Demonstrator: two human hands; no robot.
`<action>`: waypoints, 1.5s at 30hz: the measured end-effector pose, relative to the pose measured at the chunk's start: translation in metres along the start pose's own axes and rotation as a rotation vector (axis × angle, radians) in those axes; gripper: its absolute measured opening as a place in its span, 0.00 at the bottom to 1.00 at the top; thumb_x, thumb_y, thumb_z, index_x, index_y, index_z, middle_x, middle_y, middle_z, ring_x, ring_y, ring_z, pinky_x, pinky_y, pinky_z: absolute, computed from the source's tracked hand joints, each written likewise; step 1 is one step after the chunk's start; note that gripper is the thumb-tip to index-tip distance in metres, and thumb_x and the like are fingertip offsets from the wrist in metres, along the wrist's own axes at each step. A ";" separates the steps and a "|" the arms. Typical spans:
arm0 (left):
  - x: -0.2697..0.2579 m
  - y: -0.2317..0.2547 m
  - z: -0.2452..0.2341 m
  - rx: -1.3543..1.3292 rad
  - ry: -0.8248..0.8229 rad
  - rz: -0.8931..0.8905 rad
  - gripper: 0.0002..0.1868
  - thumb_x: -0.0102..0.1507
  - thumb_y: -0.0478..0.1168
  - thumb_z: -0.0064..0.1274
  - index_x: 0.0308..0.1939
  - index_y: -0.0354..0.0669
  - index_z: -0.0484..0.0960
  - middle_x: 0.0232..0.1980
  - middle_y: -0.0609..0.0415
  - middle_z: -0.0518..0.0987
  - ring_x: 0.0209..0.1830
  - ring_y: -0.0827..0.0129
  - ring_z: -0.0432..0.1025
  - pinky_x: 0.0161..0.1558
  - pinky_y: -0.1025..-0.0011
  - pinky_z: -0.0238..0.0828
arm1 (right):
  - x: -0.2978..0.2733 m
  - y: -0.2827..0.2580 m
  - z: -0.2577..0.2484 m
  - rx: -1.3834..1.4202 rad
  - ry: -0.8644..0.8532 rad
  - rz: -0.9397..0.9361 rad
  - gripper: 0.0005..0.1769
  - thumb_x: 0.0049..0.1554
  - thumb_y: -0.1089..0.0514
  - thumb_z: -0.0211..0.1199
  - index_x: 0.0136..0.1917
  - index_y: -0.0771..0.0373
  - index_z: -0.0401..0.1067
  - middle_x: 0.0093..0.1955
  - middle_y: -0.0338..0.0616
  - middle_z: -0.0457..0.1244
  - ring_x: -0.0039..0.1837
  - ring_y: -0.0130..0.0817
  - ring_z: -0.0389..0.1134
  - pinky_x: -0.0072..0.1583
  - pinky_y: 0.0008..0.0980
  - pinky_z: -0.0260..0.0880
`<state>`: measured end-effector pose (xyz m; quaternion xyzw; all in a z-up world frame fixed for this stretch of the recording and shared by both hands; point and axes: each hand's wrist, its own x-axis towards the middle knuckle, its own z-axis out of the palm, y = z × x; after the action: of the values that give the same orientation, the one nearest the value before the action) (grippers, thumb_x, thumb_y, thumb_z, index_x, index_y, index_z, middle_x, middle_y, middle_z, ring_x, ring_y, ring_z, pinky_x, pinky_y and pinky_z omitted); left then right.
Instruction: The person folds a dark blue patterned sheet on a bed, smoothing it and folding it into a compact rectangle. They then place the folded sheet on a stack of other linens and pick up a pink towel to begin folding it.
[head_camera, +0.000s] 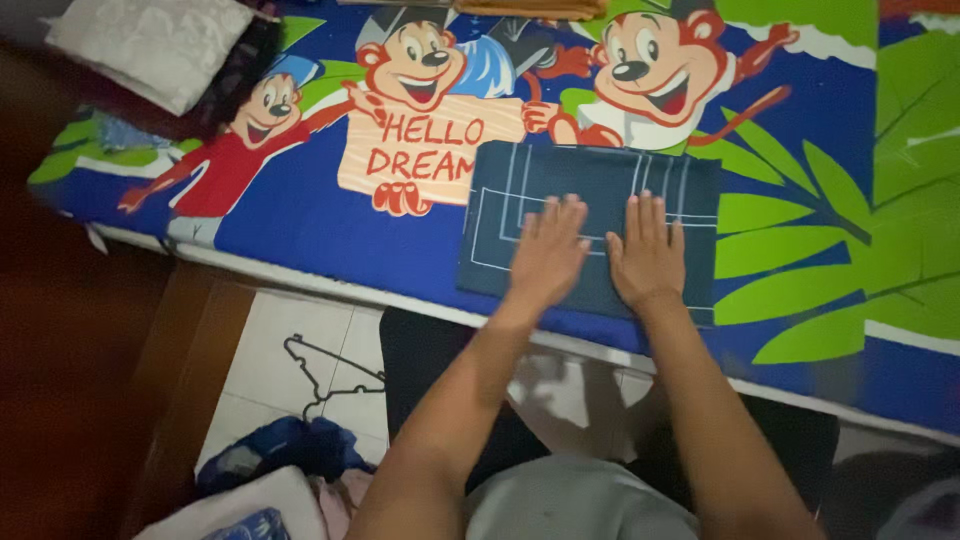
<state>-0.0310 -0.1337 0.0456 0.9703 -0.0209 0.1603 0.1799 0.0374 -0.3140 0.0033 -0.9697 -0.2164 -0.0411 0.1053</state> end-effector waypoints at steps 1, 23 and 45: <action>-0.004 -0.010 -0.002 0.029 -0.120 -0.083 0.34 0.70 0.50 0.49 0.76 0.39 0.63 0.81 0.44 0.61 0.82 0.47 0.53 0.76 0.42 0.50 | -0.005 0.011 -0.005 0.009 0.004 0.006 0.41 0.69 0.39 0.45 0.86 0.62 0.48 0.89 0.52 0.41 0.89 0.47 0.38 0.81 0.57 0.37; -0.040 -0.074 -0.042 0.234 -0.027 -0.288 0.37 0.72 0.56 0.43 0.80 0.42 0.57 0.85 0.47 0.54 0.86 0.47 0.44 0.80 0.42 0.38 | -0.076 0.033 -0.051 -0.134 -0.078 0.171 0.41 0.68 0.36 0.39 0.86 0.60 0.42 0.89 0.46 0.35 0.88 0.41 0.33 0.80 0.55 0.32; 0.086 -0.059 0.014 0.049 0.056 -0.245 0.45 0.72 0.59 0.45 0.84 0.36 0.51 0.86 0.43 0.52 0.88 0.49 0.42 0.82 0.46 0.37 | 0.068 0.054 -0.024 -0.020 0.004 0.129 0.53 0.65 0.28 0.49 0.87 0.67 0.44 0.90 0.56 0.38 0.90 0.52 0.33 0.82 0.57 0.35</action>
<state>0.0602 -0.0818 0.0402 0.9649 0.1066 0.1647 0.1748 0.1212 -0.3395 0.0254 -0.9826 -0.1530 -0.0385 0.0985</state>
